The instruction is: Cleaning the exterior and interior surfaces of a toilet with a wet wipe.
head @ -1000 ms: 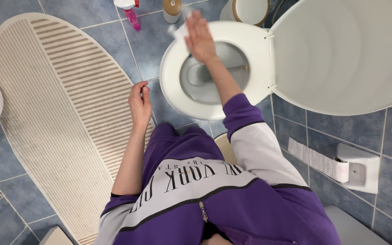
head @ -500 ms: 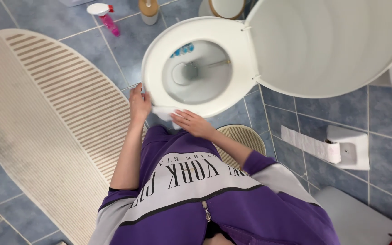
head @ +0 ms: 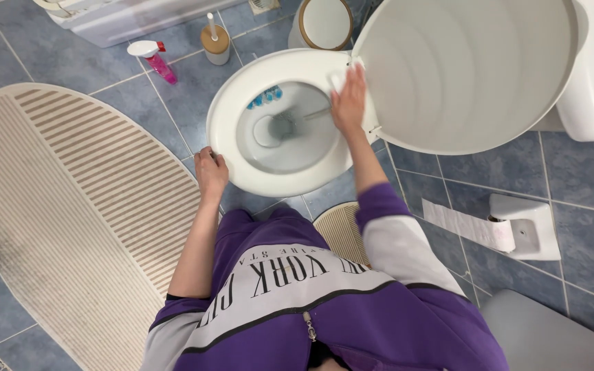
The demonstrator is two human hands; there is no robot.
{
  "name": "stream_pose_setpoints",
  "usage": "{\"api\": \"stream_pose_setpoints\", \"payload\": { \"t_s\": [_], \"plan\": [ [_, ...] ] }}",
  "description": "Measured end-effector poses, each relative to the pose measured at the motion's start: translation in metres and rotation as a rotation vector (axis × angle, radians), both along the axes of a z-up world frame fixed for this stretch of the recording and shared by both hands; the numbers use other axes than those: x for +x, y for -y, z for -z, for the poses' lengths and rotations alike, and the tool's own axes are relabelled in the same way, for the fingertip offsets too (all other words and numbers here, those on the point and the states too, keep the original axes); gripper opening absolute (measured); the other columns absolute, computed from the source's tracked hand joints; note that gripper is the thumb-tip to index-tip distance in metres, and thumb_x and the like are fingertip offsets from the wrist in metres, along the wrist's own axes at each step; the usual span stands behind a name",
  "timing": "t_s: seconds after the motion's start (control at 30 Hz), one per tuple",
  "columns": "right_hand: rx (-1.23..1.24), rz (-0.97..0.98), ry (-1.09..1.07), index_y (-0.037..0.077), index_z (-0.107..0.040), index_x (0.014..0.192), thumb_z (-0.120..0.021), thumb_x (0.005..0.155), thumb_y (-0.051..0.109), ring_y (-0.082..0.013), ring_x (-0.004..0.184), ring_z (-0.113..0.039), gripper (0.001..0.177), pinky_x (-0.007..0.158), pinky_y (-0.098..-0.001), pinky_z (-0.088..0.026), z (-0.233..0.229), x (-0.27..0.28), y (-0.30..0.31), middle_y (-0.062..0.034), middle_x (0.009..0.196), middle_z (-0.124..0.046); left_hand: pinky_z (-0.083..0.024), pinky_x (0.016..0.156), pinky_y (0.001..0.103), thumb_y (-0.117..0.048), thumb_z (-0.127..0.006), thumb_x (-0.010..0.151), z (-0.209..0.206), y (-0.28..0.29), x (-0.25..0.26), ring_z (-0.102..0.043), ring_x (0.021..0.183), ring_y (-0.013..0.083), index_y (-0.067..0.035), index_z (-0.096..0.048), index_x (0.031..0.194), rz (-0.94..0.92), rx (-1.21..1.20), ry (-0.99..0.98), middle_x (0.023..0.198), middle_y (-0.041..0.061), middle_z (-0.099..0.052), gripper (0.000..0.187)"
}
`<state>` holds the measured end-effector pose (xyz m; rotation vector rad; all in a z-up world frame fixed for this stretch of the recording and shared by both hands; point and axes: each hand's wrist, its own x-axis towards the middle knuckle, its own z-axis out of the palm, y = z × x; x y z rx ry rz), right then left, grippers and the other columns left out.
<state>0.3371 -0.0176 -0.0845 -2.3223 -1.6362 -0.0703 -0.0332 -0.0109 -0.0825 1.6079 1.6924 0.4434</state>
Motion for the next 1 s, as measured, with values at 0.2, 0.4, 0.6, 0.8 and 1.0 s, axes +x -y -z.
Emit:
{"api": "stream_pose_setpoints", "payload": {
  "t_s": [0.2, 0.4, 0.6, 0.8, 1.0],
  "plan": [
    [0.13, -0.424, -0.256, 0.014, -0.012, 0.154, -0.028, 0.105, 0.044, -0.0198, 0.151, -0.009, 0.06, 0.126, -0.0394, -0.005, 0.032, -0.103, -0.087, -0.0029, 0.161, -0.011, -0.05, 0.082, 0.035, -0.013, -0.048, 0.092, 0.016, -0.002, -0.012, -0.061, 0.096, 0.0294, 0.006, -0.056, 0.119, -0.157, -0.103, 0.157, 0.111, 0.021, -0.06, 0.034],
    [-0.087, -0.71, -0.124, 0.009, -0.022, 0.151, -0.051, 0.093, 0.024, -0.0272, 0.147, -0.015, 0.067, 0.122, -0.0415, -0.014, 0.021, -0.243, -0.01, -0.0129, 0.158, -0.017, -0.049, 0.065, 0.034, -0.05, -0.034, 0.1, 0.104, -0.016, -0.037, -0.07, 0.076, 0.0216, -0.013, -0.035, 0.136, -0.561, -0.472, 0.566, 0.092, 0.01, -0.067, 0.051],
    [-0.048, -0.917, -0.147, 0.002, -0.042, 0.138, -0.035, 0.097, 0.018, -0.0281, 0.143, -0.029, 0.045, 0.116, -0.0416, -0.025, -0.031, -0.235, 0.113, -0.0137, 0.154, -0.029, -0.043, 0.056, 0.028, -0.052, -0.041, 0.098, 0.103, -0.021, -0.038, -0.062, 0.063, 0.0161, -0.013, -0.042, 0.126, -0.518, -0.363, 0.495, 0.079, 0.005, -0.068, 0.048],
    [0.288, -0.791, -0.145, 0.003, -0.057, 0.126, -0.034, 0.1, 0.014, -0.0326, 0.128, -0.049, 0.036, 0.106, -0.0426, -0.039, -0.069, -0.189, 0.159, -0.0162, 0.14, -0.05, -0.047, 0.05, 0.024, -0.022, -0.055, 0.093, -0.039, -0.02, -0.016, -0.067, 0.057, 0.014, -0.011, -0.062, 0.107, -0.261, -0.123, 0.336, 0.071, 0.003, -0.067, 0.019],
    [0.582, -0.571, -0.08, 0.005, -0.057, 0.127, -0.048, 0.092, 0.008, -0.0387, 0.111, -0.06, 0.037, 0.092, -0.0489, -0.052, -0.1, -0.159, 0.16, -0.0207, 0.124, -0.06, -0.051, 0.078, 0.042, -0.017, -0.053, 0.101, -0.225, -0.002, 0.034, -0.067, 0.084, 0.0334, -0.003, -0.069, 0.104, 0.107, 0.305, 0.375, 0.082, 0.017, -0.068, 0.021]
  ]
}}
